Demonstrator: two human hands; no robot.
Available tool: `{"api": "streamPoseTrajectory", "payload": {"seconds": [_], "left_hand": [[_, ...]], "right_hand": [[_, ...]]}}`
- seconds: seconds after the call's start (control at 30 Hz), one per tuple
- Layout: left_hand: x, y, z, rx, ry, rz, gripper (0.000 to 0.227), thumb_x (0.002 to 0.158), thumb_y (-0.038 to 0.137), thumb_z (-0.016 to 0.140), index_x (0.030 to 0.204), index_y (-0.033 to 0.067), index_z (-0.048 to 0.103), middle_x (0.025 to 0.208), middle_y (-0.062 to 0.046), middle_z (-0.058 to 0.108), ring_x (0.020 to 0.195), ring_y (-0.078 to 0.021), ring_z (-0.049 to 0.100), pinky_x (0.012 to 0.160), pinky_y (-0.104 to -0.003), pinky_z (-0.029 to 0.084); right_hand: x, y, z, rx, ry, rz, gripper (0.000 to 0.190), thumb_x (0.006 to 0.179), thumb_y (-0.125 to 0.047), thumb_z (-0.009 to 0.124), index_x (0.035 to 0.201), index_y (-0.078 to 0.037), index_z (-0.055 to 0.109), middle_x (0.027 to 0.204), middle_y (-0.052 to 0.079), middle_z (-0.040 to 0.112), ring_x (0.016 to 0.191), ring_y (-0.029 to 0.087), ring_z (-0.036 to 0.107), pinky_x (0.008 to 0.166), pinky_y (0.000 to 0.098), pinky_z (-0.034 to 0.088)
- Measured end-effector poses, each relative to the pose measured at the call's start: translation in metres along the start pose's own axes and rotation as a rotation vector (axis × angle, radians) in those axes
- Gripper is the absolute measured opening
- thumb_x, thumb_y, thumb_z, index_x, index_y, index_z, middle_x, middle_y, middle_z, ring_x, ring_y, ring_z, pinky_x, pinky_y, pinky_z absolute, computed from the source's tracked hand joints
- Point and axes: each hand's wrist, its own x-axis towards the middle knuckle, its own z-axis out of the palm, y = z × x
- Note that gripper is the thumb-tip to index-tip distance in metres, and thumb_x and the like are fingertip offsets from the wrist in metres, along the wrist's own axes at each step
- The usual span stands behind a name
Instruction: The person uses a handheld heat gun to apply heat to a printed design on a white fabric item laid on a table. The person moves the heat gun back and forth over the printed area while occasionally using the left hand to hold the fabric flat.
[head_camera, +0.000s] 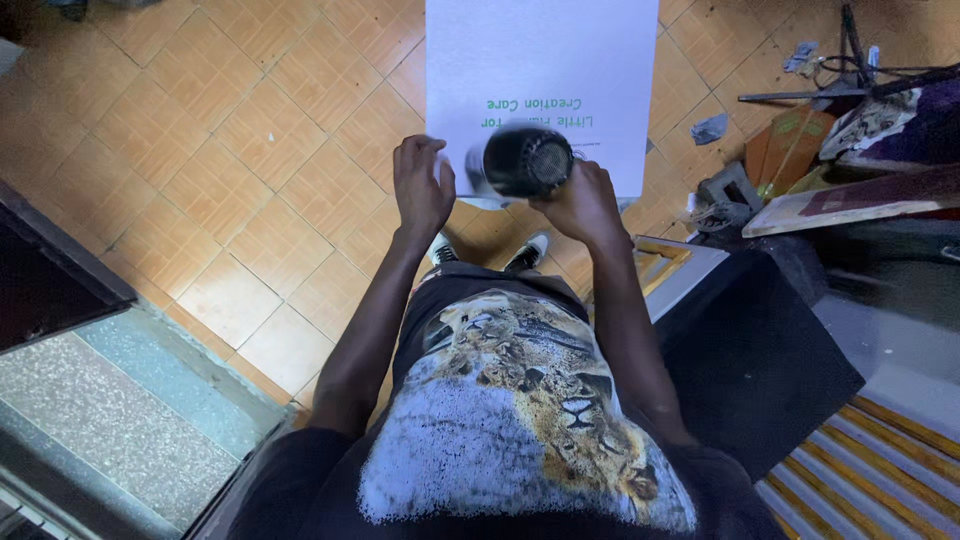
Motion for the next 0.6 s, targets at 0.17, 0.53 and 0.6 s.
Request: {"api": "streamPoseTrajectory", "payload": {"seconds": [0.17,0.53,0.6], "left_hand": [[-0.018,0.008,0.012,0.066,-0.012,-0.018,0.038,0.088,-0.002,0.065,0.124,-0.0119,0.063,0.132,-0.032,0.057,0.13,-0.0498,0.052,0.114,-0.055,0.039],[-0.027,0.009,0.048,0.339,-0.046,-0.064,0.048,0.091,0.017,0.073,0.13,-0.0104,0.065,0.147,-0.03,0.052,0.132,-0.0461,0.055,0.11,-0.053,0.043],[-0.028,0.018,0.049,0.365,-0.123,-0.117,0.055,0.094,0.023,0.072,0.137,-0.0087,0.059,0.154,-0.029,0.044,0.141,-0.0454,0.046,0.115,-0.053,0.038]], "right_hand": [[0.014,0.022,-0.015,-0.075,0.079,0.004,0.033,0.075,-0.02,0.087,0.086,0.006,0.069,0.083,0.03,0.072,0.09,0.061,0.068,0.077,0.0693,0.052],[0.029,0.009,-0.018,0.005,0.074,-0.05,0.034,0.075,-0.018,0.088,0.09,0.007,0.072,0.084,0.031,0.073,0.09,0.061,0.068,0.08,0.0652,0.054],[0.033,0.041,-0.022,-0.013,0.095,-0.004,0.032,0.075,-0.019,0.088,0.091,0.004,0.073,0.084,0.029,0.073,0.09,0.059,0.069,0.077,0.0646,0.054]]}}
